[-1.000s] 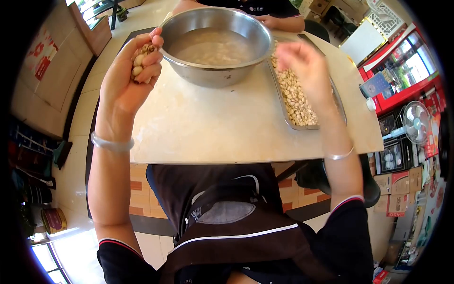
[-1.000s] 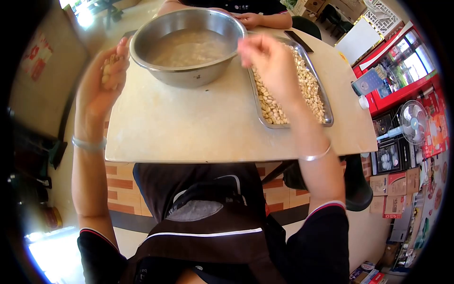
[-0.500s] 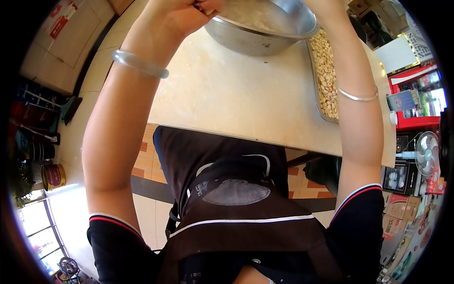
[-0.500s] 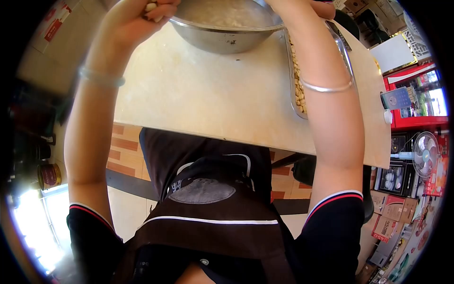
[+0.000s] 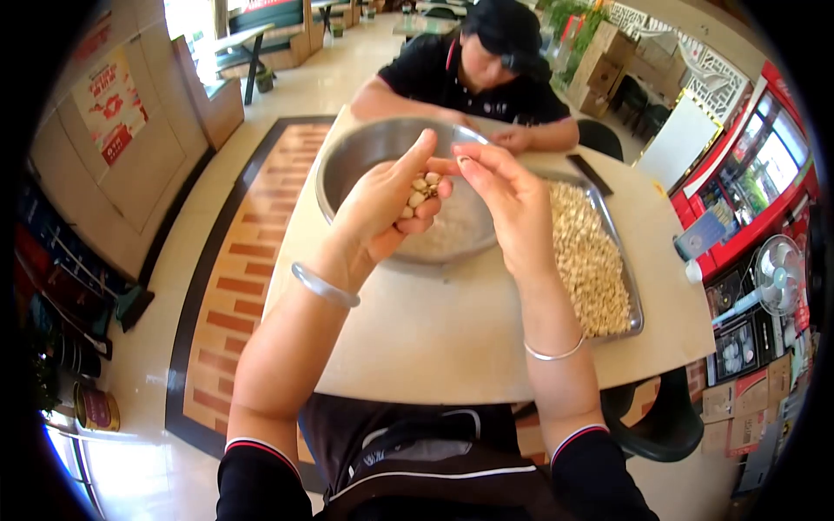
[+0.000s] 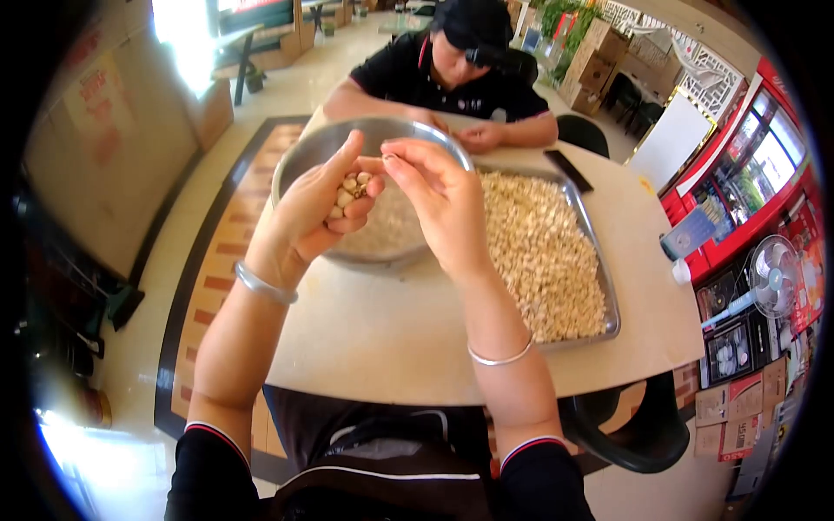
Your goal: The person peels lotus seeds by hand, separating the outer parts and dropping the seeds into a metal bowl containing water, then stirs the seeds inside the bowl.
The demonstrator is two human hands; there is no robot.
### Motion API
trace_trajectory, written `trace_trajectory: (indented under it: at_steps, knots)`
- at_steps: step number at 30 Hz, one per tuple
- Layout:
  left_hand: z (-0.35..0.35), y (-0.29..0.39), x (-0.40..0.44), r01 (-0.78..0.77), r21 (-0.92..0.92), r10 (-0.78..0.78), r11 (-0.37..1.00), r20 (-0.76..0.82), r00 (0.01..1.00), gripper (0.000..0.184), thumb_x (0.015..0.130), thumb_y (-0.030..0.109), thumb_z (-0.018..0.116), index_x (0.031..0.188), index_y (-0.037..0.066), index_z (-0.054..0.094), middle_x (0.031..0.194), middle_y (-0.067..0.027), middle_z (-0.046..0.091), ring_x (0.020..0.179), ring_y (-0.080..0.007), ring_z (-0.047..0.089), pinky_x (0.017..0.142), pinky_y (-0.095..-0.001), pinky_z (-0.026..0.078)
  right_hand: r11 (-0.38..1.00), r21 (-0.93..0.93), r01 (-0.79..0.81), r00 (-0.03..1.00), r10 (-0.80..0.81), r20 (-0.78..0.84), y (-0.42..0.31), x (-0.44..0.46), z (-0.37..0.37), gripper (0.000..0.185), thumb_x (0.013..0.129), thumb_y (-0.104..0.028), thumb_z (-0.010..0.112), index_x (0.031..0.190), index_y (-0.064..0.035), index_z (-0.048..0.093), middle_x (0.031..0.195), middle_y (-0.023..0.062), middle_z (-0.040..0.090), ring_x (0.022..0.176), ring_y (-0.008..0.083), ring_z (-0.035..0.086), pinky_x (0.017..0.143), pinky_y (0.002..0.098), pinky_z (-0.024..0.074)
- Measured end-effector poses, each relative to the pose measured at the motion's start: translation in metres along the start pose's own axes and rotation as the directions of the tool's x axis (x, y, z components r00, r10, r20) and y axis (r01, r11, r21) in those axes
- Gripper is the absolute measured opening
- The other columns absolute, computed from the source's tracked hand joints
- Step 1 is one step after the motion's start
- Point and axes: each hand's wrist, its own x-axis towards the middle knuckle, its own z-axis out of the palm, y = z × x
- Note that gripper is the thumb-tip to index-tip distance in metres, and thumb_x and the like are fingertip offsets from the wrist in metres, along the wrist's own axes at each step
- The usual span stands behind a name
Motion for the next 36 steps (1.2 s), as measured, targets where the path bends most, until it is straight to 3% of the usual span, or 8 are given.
trace_trajectory:
  at_steps: [3, 8, 10, 20, 26, 32, 35, 36]
  knots:
    - [-0.003, 0.006, 0.009, -0.023, -0.050, 0.023, 0.998, 0.007, 1.000, 0.033, 0.095, 0.033, 0.060, 0.099, 0.000, 0.062, 0.076, -0.0001, 0.054, 0.052, -0.0037, 0.042, 0.040, -0.0175, 0.024, 0.991, 0.073, -0.113, 0.992, 0.116, -0.045, -0.003, 0.004, -0.002, 0.023, 0.093, -0.005, 0.061, 0.114, 0.0041, 0.063, 0.105, 0.0056, 0.064, 0.087, 0.0096, 0.060, 0.079, 0.0231, 0.0515]
    - [-0.014, -0.002, 0.015, -0.058, -0.008, 0.058, 0.998, 0.022, 0.998, 0.016, 0.092, 0.017, 0.065, 0.099, 0.002, 0.062, 0.078, 0.0006, 0.055, 0.053, -0.0024, 0.042, 0.041, -0.0165, 0.024, 0.996, 0.062, -0.058, 0.997, 0.061, -0.054, 0.010, 0.004, 0.000, 0.023, 0.092, -0.004, 0.062, 0.113, 0.0044, 0.063, 0.100, 0.0060, 0.065, 0.086, 0.0101, 0.062, 0.078, 0.0233, 0.0520]
    - [-0.018, -0.005, 0.016, -0.067, -0.012, 0.068, 0.998, 0.016, 0.998, 0.015, 0.092, 0.017, 0.065, 0.096, 0.003, 0.063, 0.076, 0.0015, 0.055, 0.054, -0.0019, 0.043, 0.041, -0.0164, 0.023, 0.989, 0.087, -0.123, 0.991, 0.127, -0.040, 0.013, 0.004, 0.000, 0.021, 0.092, -0.004, 0.062, 0.111, 0.0049, 0.063, 0.099, 0.0058, 0.065, 0.085, 0.0104, 0.062, 0.078, 0.0232, 0.0523]
    - [-0.016, -0.006, 0.022, -0.074, 0.018, 0.074, 0.997, -0.032, 0.997, 0.014, 0.091, 0.016, 0.067, 0.095, 0.003, 0.065, 0.073, 0.0036, 0.054, 0.054, -0.0007, 0.041, 0.044, -0.0152, 0.026, 0.997, -0.068, -0.023, 0.999, 0.020, -0.040, 0.023, 0.019, 0.004, 0.016, 0.094, -0.005, 0.059, 0.105, 0.0038, 0.066, 0.096, 0.0051, 0.065, 0.082, 0.0103, 0.063, 0.073, 0.0213, 0.0528]
    - [-0.017, -0.001, 0.022, -0.140, 0.038, 0.141, 0.989, -0.026, 0.990, 0.011, 0.094, 0.014, 0.062, 0.096, 0.003, 0.061, 0.071, 0.0027, 0.053, 0.049, -0.0011, 0.035, 0.041, -0.0171, 0.021, 0.997, 0.033, -0.077, 0.997, 0.077, -0.001, 0.011, 0.017, 0.007, 0.013, 0.091, -0.001, 0.062, 0.102, 0.0053, 0.065, 0.095, 0.0063, 0.066, 0.083, 0.0109, 0.065, 0.075, 0.0220, 0.0543]
    - [-0.019, -0.001, 0.022, -0.127, 0.038, 0.126, 0.991, 0.009, 0.992, 0.011, 0.091, 0.015, 0.066, 0.090, 0.004, 0.063, 0.069, 0.0045, 0.053, 0.051, 0.0001, 0.037, 0.043, -0.0161, 0.024, 0.974, -0.223, 0.051, 0.999, -0.052, 0.000, 0.010, 0.017, 0.003, 0.014, 0.089, 0.000, 0.064, 0.101, 0.0062, 0.064, 0.087, 0.0052, 0.067, 0.080, 0.0123, 0.067, 0.075, 0.0230, 0.0545]
    - [-0.021, -0.002, 0.022, -0.113, 0.033, 0.113, 0.993, 0.005, 0.994, 0.013, 0.092, 0.016, 0.064, 0.089, 0.003, 0.063, 0.068, 0.0042, 0.052, 0.049, -0.0005, 0.036, 0.043, -0.0172, 0.022, 0.984, 0.007, -0.175, 0.984, 0.175, 0.027, 0.011, 0.018, -0.002, 0.014, 0.089, 0.001, 0.063, 0.102, 0.0066, 0.063, 0.089, 0.0064, 0.068, 0.081, 0.0126, 0.067, 0.076, 0.0229, 0.0544]
    - [-0.022, -0.002, 0.022, -0.110, 0.031, 0.110, 0.993, 0.005, 0.994, 0.014, 0.092, 0.017, 0.063, 0.089, 0.003, 0.063, 0.068, 0.0041, 0.051, 0.048, -0.0007, 0.035, 0.042, -0.0175, 0.021, 0.984, 0.031, -0.174, 0.984, 0.173, 0.033, 0.012, 0.018, -0.002, 0.013, 0.089, 0.002, 0.063, 0.102, 0.0068, 0.063, 0.089, 0.0069, 0.068, 0.082, 0.0132, 0.067, 0.076, 0.0233, 0.0545]
